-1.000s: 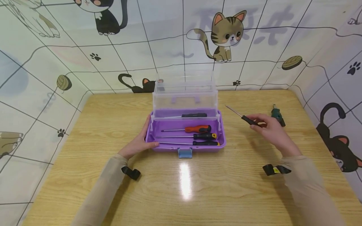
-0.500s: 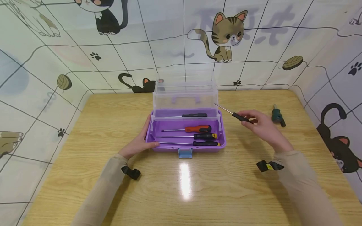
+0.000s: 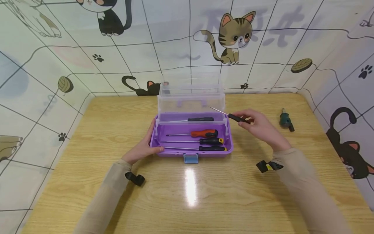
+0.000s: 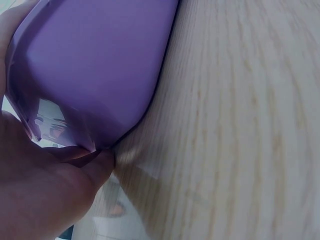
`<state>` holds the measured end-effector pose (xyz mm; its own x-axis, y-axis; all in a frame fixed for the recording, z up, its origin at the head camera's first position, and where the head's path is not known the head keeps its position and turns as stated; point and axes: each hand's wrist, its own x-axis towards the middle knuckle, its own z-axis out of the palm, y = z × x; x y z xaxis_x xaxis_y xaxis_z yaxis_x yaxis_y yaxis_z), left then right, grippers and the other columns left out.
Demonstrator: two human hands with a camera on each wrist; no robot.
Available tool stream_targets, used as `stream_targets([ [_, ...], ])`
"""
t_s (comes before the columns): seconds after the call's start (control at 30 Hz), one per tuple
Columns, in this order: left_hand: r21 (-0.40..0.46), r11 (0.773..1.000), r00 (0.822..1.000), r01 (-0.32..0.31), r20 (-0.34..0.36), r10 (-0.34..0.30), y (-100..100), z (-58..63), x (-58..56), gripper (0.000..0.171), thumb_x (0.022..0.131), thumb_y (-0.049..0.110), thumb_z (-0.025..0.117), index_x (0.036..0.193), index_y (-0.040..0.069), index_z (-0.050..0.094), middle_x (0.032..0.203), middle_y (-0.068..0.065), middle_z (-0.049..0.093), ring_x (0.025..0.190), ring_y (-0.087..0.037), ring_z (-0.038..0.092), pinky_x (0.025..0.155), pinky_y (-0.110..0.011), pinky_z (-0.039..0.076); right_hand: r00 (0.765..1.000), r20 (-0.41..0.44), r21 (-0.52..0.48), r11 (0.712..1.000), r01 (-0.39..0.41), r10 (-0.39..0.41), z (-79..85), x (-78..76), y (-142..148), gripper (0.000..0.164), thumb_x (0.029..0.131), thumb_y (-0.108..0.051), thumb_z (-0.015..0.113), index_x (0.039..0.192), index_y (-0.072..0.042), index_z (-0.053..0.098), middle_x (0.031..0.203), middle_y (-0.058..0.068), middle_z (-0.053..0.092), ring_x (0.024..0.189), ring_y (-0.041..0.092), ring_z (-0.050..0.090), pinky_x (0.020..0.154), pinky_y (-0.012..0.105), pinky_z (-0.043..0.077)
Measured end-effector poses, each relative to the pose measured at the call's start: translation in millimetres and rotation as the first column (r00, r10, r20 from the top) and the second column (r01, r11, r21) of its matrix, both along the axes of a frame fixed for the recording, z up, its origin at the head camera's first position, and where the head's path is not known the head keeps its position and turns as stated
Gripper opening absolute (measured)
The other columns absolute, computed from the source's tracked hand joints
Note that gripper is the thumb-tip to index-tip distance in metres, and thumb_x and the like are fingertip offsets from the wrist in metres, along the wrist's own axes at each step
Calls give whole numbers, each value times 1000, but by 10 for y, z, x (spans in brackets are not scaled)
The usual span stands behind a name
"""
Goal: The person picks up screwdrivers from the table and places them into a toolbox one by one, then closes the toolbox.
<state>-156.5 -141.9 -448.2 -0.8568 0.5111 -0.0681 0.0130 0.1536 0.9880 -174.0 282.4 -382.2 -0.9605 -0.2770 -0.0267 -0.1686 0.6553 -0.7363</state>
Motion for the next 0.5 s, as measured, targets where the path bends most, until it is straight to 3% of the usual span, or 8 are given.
stream_targets([
  [0.17,-9,1000,1000,-14,-13,14,-23,-171,-56,118,79,18,79,149,49,-12,159,9,-15,144,-19,-2,114,-49,6,998,-43,-46,998,-44,42,0,-36,-107,34,96,-7,59,130,-2,58,128,17,56,107,23,49,84,21,43],
  [0.33,-13,1000,1000,-20,-20,19,-31,-199,-62,117,78,26,81,147,54,-10,158,13,-12,144,-16,-1,114,-48,6,996,-75,-48,997,-59,55,2,-70,-204,33,94,-2,60,127,-3,61,123,14,59,102,19,50,84,24,43],
  [0.5,-9,1000,1000,-14,-25,14,-33,-203,-72,118,79,25,80,148,51,-12,158,12,-12,144,-16,0,114,-48,7,996,-61,-37,997,-65,63,27,-99,-285,32,95,0,58,126,-4,62,118,13,60,100,22,50,85,34,43],
])
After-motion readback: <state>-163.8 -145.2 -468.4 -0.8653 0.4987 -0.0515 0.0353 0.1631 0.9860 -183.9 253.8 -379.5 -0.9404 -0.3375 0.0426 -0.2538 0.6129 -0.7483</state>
